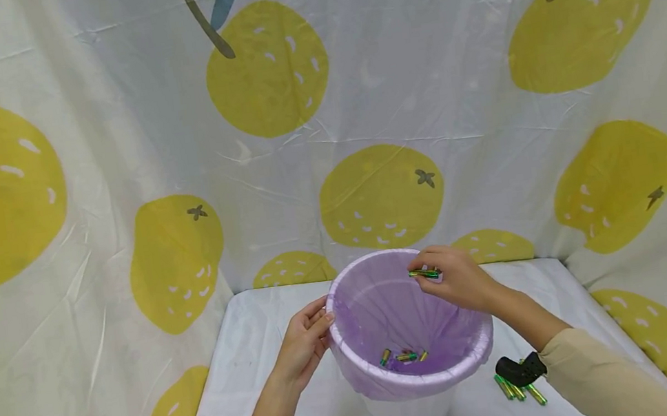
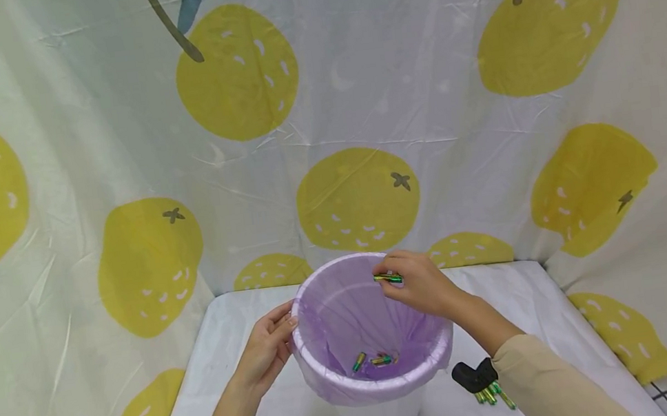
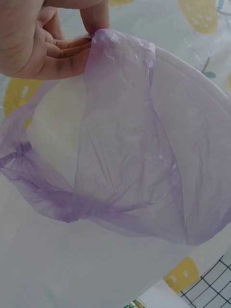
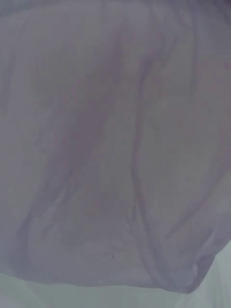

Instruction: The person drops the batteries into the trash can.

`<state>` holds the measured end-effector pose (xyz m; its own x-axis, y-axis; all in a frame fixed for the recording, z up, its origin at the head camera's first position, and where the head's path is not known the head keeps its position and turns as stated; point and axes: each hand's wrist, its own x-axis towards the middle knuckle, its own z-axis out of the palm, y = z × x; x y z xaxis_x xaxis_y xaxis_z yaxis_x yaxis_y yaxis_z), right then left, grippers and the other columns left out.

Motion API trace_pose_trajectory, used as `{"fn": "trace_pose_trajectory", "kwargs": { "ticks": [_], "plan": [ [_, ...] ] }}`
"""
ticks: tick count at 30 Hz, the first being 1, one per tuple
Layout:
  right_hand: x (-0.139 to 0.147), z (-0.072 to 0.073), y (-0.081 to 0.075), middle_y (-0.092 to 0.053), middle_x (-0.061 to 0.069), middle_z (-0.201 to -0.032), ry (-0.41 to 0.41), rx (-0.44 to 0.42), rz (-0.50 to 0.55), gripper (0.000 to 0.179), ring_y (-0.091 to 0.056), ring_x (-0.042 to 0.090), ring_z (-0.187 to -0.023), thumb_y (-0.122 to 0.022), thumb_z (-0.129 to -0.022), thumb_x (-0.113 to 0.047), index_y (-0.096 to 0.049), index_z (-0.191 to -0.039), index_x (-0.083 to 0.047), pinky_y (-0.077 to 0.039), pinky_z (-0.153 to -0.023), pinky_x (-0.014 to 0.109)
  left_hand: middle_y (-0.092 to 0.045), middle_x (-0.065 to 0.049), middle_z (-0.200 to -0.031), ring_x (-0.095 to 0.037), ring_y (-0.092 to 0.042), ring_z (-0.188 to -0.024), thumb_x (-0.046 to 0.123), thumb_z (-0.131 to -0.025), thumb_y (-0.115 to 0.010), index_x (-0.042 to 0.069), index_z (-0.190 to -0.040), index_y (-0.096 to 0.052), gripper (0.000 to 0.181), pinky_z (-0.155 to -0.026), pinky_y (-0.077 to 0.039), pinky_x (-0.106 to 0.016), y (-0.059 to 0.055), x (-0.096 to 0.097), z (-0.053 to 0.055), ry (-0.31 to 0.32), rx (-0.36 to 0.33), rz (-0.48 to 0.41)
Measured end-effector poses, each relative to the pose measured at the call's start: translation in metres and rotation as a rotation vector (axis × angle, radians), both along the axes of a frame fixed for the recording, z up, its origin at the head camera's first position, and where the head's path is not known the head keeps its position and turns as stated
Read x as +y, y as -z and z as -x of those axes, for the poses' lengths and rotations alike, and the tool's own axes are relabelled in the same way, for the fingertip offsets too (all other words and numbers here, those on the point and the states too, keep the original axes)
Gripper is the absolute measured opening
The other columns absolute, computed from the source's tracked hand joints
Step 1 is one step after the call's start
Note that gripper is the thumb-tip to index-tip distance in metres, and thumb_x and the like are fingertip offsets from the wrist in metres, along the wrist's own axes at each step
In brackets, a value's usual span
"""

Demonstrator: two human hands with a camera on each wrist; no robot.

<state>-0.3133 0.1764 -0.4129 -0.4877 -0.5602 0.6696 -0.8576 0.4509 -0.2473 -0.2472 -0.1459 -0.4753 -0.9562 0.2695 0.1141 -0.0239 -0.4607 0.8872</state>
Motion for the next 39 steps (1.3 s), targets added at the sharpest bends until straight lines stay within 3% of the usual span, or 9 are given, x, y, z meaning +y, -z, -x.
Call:
{"fn": "trace_pose_trajectory", "kwargs": {
  "ticks": [7,21,39],
  "plan": [
    [-0.008,0.002,-0.002,-0.069,-0.004,-0.104,0.0,-0.024,-0.014,0.028,-0.057,0.009,-0.077,-0.083,-0.084,-0.008,-0.074,-0.111,-0.012,-0.053,-0.062,0.03,-0.063,-0.006,-0.101,-0.012,-0.064,-0.086,-0.003,-0.104,-0.054,-0.017,-0.149,-0.034,0.051,-0.073,-0.056,-0.023,0.001,0.002,0.001,0.004,0.002,0.002],
    [-0.006,-0.001,-0.002,-0.069,-0.006,-0.097,-0.052,-0.005,-0.025,0.026,-0.058,0.009,-0.076,-0.082,-0.083,-0.003,-0.074,-0.106,-0.012,-0.054,-0.062,0.032,-0.064,-0.006,-0.104,-0.012,-0.065,-0.087,-0.002,-0.103,-0.056,-0.017,-0.148,-0.034,0.052,-0.074,-0.056,-0.024,0.003,0.002,0.001,-0.001,-0.011,0.002],
    [0.014,-0.01,-0.004,-0.07,-0.007,-0.098,0.006,-0.061,-0.059,0.025,-0.062,0.018,-0.077,-0.083,-0.084,-0.007,-0.075,-0.107,-0.011,-0.054,-0.065,0.032,-0.063,-0.006,-0.103,-0.012,-0.065,-0.086,-0.003,-0.103,-0.055,-0.017,-0.149,-0.034,0.052,-0.073,-0.056,-0.023,0.002,0.001,-0.001,-0.016,-0.008,-0.001]
  ]
}}
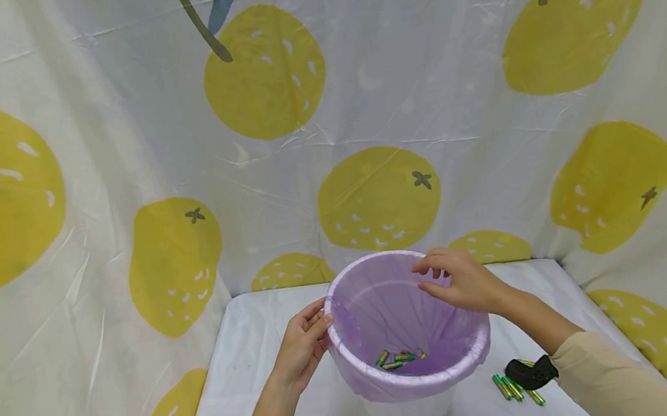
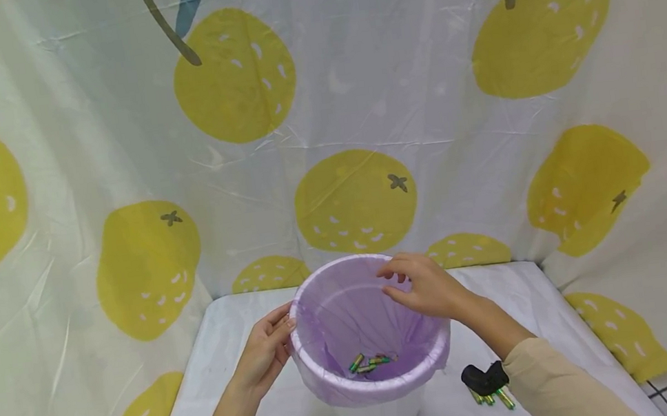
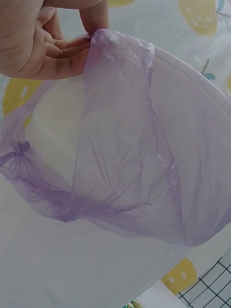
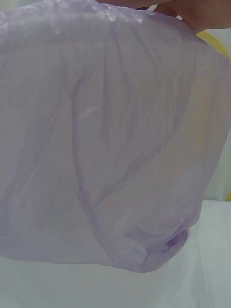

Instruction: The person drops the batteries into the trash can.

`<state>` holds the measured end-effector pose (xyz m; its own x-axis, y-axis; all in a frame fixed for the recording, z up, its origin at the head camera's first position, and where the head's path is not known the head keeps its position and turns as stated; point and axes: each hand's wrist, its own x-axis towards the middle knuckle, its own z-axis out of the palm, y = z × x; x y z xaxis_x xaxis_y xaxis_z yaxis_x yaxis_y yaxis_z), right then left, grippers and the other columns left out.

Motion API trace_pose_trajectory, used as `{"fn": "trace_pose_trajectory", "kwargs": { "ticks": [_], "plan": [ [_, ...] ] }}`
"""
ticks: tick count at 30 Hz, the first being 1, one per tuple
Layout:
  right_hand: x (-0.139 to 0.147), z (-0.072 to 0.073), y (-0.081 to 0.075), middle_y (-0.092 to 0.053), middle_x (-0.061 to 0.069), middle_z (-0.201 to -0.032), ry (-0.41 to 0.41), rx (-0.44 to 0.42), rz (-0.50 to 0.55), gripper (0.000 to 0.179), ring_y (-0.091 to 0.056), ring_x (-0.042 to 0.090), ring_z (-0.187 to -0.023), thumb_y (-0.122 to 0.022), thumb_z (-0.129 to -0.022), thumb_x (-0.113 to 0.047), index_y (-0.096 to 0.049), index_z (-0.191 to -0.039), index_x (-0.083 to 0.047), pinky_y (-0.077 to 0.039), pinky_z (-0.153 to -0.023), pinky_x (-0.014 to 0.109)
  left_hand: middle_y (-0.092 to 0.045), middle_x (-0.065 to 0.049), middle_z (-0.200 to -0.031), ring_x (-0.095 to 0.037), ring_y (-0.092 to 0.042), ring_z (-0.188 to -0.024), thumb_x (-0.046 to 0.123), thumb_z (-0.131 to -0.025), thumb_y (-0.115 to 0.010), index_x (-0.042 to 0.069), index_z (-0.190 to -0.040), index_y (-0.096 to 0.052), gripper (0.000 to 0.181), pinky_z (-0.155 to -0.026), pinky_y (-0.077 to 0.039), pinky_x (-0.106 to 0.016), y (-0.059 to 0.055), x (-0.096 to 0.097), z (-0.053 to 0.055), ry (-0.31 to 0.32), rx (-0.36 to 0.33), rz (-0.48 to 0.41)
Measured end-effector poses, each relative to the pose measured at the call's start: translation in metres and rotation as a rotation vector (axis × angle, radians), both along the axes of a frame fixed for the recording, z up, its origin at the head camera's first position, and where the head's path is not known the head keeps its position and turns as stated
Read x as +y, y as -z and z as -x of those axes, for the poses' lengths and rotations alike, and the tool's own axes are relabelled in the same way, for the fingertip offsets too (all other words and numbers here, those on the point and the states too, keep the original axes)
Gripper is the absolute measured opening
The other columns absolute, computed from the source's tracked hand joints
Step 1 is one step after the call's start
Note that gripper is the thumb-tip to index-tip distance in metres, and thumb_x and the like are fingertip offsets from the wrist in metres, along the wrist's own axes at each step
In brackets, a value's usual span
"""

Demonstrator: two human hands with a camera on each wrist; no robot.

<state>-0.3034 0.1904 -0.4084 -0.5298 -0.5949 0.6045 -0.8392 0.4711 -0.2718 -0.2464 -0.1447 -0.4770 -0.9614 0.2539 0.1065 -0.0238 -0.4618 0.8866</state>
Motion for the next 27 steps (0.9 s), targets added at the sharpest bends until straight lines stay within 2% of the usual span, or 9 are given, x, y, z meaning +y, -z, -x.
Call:
{"fn": "trace_pose_trajectory", "kwargs": {
  "ticks": [10,17,22,27],
  "plan": [
    [0.019,-0.007,-0.002,-0.07,-0.008,-0.096,0.041,0.003,0.006,0.026,-0.059,0.01,-0.078,-0.083,-0.082,-0.003,-0.075,-0.106,-0.011,-0.054,-0.065,0.03,-0.064,-0.007,-0.105,-0.013,-0.065,-0.087,-0.003,-0.104,-0.054,-0.016,-0.149,-0.034,0.051,-0.075,-0.057,-0.024,0.0,0.0,-0.001,0.009,-0.004,-0.001],
    [0.035,-0.009,0.001,-0.071,-0.001,-0.093,0.06,0.007,0.026,0.027,-0.058,0.009,-0.076,-0.083,-0.08,0.001,-0.074,-0.104,-0.009,-0.053,-0.063,0.031,-0.064,-0.008,-0.107,-0.013,-0.066,-0.089,-0.003,-0.104,-0.054,-0.016,-0.149,-0.034,0.051,-0.076,-0.057,-0.025,-0.001,0.0,-0.001,0.014,0.0,-0.004],
    [0.047,-0.012,0.003,-0.071,-0.003,-0.093,0.092,0.018,0.034,0.026,-0.059,0.008,-0.076,-0.083,-0.08,0.001,-0.075,-0.104,-0.006,-0.054,-0.061,0.033,-0.064,-0.008,-0.108,-0.013,-0.065,-0.088,-0.003,-0.104,-0.054,-0.016,-0.149,-0.034,0.051,-0.075,-0.057,-0.024,-0.001,0.0,-0.001,0.011,-0.003,-0.005],
    [0.057,-0.014,0.006,-0.07,-0.006,-0.092,0.13,0.033,0.033,0.025,-0.059,0.01,-0.075,-0.084,-0.08,-0.001,-0.076,-0.102,-0.009,-0.053,-0.061,0.029,-0.064,-0.009,-0.109,-0.013,-0.065,-0.089,-0.002,-0.104,-0.054,-0.016,-0.149,-0.033,0.052,-0.075,-0.057,-0.024,-0.001,0.001,-0.001,0.009,-0.001,-0.001]
  ]
}}
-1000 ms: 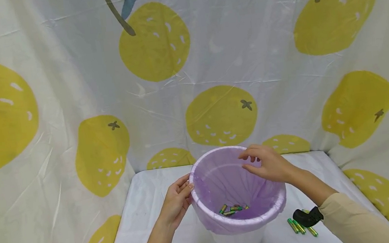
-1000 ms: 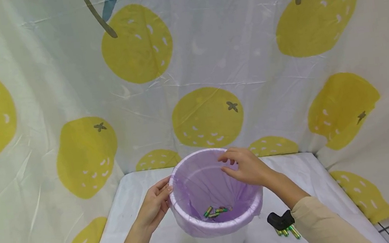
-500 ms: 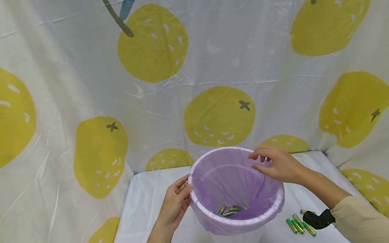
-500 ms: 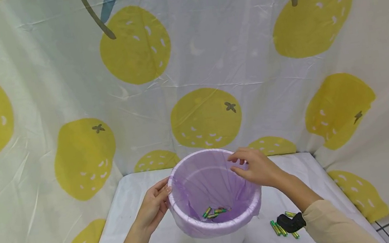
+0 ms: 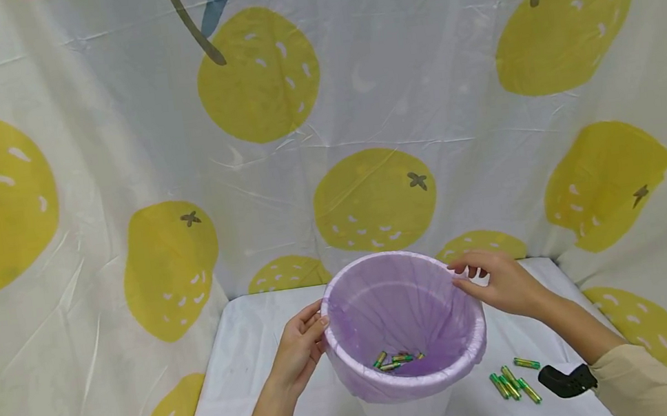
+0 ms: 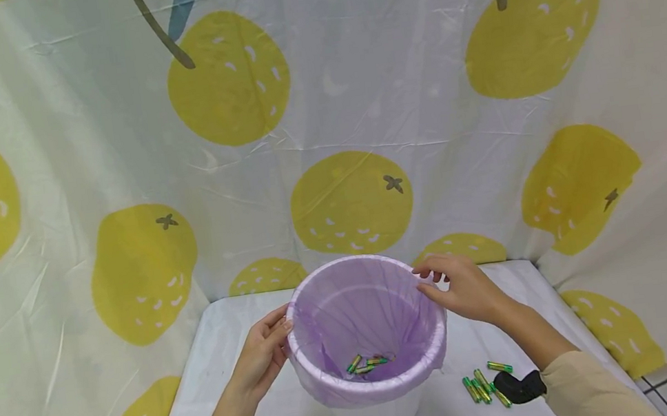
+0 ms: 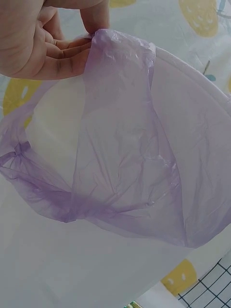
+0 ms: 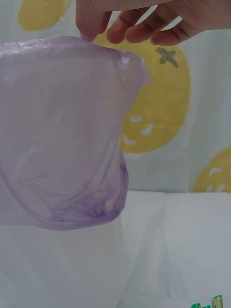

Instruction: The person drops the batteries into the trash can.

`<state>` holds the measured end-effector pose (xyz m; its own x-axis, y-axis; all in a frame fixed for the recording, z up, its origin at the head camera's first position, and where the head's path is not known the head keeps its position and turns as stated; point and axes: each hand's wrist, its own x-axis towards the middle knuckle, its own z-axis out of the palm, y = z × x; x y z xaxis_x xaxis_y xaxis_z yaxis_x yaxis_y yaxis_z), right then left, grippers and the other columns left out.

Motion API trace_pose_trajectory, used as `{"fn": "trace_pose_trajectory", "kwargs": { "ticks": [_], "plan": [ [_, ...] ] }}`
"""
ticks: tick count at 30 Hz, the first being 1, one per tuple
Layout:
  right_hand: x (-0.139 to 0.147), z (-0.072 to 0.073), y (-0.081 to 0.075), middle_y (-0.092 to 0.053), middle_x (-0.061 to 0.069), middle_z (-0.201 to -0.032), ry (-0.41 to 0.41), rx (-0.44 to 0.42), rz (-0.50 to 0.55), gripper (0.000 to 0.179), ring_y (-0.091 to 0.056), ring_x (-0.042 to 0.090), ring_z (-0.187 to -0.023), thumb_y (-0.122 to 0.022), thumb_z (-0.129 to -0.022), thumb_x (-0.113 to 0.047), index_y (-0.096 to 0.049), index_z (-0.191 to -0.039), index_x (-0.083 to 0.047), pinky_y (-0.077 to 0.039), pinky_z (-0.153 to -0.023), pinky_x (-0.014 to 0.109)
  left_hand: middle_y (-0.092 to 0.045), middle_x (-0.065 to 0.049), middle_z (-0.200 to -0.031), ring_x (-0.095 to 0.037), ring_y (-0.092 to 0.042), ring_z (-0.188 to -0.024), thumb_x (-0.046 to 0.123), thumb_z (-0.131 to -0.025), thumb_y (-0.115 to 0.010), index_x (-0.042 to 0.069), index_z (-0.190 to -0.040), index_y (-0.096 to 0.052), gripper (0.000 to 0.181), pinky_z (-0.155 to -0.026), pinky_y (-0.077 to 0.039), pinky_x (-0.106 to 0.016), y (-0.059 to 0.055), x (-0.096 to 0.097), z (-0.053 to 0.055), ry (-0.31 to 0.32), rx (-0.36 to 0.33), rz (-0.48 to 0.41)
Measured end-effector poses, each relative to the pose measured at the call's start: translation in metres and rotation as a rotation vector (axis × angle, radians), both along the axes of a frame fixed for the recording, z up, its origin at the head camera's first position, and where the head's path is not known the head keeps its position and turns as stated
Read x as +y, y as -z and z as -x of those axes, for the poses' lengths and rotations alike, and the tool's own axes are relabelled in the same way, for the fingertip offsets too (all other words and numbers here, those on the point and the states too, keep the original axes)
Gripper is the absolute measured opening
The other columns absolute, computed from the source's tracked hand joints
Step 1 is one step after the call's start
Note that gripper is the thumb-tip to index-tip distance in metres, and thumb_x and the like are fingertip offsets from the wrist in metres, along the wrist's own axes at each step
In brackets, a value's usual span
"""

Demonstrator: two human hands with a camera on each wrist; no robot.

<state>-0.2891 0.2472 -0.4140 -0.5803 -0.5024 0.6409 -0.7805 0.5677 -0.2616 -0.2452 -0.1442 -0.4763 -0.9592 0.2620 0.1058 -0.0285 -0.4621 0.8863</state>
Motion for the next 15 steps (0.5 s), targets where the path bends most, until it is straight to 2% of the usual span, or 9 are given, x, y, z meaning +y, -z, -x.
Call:
{"fn": "trace_pose_trajectory", "kwargs": {
  "ticks": [4,15],
  "plan": [
    [0.007,-0.001,0.003,-0.069,-0.009,-0.094,0.029,-0.004,-0.009,0.027,-0.059,0.012,-0.075,-0.084,-0.081,-0.003,-0.076,-0.105,-0.011,-0.052,-0.062,0.027,-0.064,-0.009,-0.11,-0.013,-0.065,-0.089,-0.002,-0.104,-0.055,-0.016,-0.149,-0.033,0.052,-0.075,-0.057,-0.024,0.0,-0.001,0.001,-0.003,0.002,0.001],
    [0.028,-0.008,0.016,-0.07,-0.007,-0.095,0.097,-0.008,-0.002,0.029,-0.058,0.01,-0.075,-0.084,-0.079,-0.001,-0.076,-0.105,-0.011,-0.054,-0.06,0.03,-0.063,-0.008,-0.107,-0.013,-0.065,-0.089,-0.002,-0.104,-0.056,-0.017,-0.149,-0.033,0.053,-0.075,-0.057,-0.024,0.0,0.001,0.002,0.003,0.002,-0.006]
  ]
}}
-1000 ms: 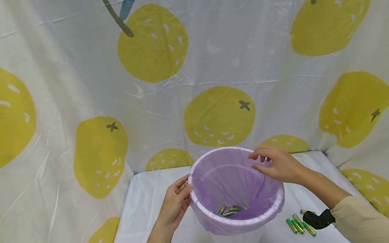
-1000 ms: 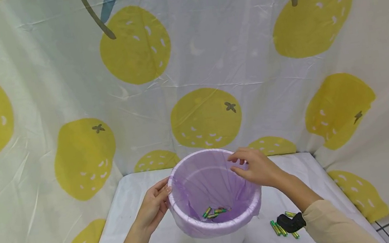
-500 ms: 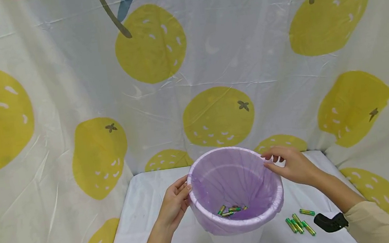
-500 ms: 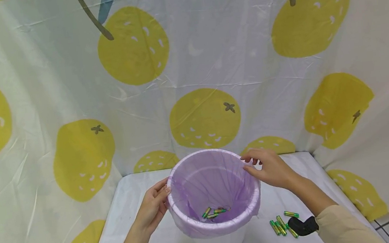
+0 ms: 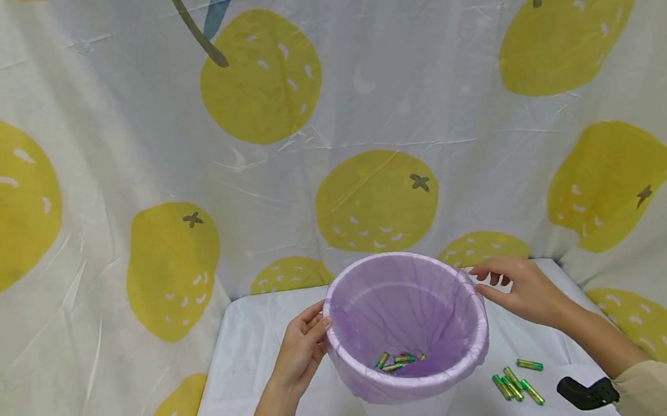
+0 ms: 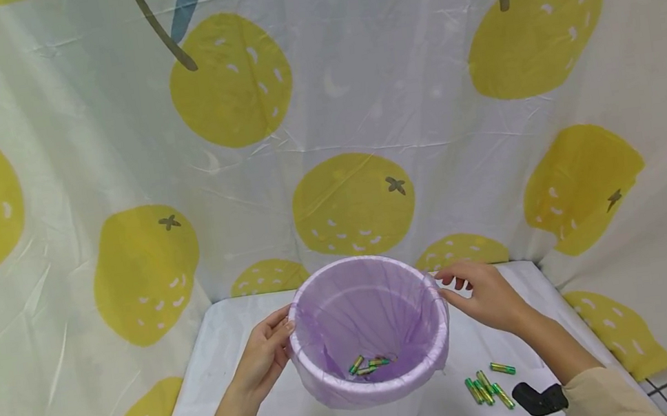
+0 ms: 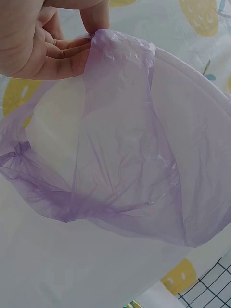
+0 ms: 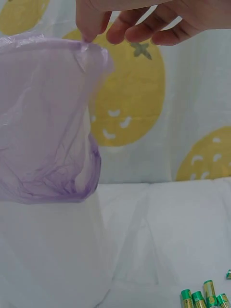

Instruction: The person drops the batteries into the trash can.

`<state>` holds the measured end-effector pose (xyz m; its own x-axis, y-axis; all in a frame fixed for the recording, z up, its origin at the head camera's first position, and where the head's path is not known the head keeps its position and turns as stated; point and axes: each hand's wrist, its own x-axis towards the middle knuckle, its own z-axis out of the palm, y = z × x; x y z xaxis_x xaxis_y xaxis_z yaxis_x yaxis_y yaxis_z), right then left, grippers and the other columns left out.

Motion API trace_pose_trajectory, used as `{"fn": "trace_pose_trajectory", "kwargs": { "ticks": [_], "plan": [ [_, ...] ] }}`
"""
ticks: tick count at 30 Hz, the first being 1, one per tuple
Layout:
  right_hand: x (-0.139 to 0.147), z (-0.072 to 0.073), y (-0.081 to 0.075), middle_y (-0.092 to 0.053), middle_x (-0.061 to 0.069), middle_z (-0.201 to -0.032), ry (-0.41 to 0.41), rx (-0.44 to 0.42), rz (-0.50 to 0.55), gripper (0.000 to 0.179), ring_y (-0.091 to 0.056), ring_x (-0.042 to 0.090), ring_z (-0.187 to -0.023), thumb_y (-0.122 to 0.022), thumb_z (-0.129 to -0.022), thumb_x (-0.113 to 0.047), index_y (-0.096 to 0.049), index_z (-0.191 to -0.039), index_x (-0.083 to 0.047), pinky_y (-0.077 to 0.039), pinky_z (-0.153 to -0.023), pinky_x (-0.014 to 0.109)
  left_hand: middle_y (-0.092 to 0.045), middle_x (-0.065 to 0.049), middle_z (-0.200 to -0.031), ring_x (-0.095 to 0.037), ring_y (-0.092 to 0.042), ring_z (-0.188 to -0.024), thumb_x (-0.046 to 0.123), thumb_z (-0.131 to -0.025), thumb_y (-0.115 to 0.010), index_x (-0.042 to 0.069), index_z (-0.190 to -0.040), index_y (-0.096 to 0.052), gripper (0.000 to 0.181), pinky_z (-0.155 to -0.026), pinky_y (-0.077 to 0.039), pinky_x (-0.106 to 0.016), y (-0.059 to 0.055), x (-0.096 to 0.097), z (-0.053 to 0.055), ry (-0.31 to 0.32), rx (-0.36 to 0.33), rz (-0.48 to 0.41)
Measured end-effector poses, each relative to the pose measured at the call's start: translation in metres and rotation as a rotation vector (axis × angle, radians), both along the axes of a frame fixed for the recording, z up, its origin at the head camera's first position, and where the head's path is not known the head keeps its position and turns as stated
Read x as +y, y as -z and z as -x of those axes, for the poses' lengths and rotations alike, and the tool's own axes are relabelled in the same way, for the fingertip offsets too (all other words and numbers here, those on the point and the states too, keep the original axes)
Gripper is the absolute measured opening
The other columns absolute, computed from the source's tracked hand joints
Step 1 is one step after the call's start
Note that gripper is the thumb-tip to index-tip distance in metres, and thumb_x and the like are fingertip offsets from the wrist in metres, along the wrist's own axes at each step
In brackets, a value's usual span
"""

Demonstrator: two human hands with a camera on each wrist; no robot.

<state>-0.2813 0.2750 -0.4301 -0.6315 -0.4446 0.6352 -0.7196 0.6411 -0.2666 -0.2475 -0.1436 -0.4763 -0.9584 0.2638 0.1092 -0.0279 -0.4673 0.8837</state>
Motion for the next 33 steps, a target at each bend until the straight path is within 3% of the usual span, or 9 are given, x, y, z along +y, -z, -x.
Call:
{"fn": "trace_pose_trajectory", "kwargs": {
  "ticks": [14,33],
  "plan": [
    [0.017,-0.011,0.019,-0.071,-0.005,-0.091,0.056,-0.014,0.035,0.029,-0.057,0.004,-0.073,-0.084,-0.077,0.001,-0.077,-0.103,-0.009,-0.053,-0.06,0.03,-0.063,-0.008,-0.107,-0.013,-0.065,-0.089,-0.002,-0.103,-0.056,-0.017,-0.149,-0.033,0.054,-0.076,-0.057,-0.023,0.001,0.0,-0.001,-0.002,-0.003,-0.005],
    [0.04,-0.023,0.063,-0.066,-0.014,-0.086,0.129,-0.062,0.076,0.031,-0.056,0.001,-0.071,-0.086,-0.077,0.002,-0.077,-0.104,-0.011,-0.052,-0.059,0.026,-0.063,-0.007,-0.106,-0.012,-0.065,-0.088,-0.003,-0.104,-0.054,-0.017,-0.149,-0.034,0.051,-0.076,-0.056,-0.023,0.002,0.001,-0.002,-0.011,0.001,0.002]
  ]
}}
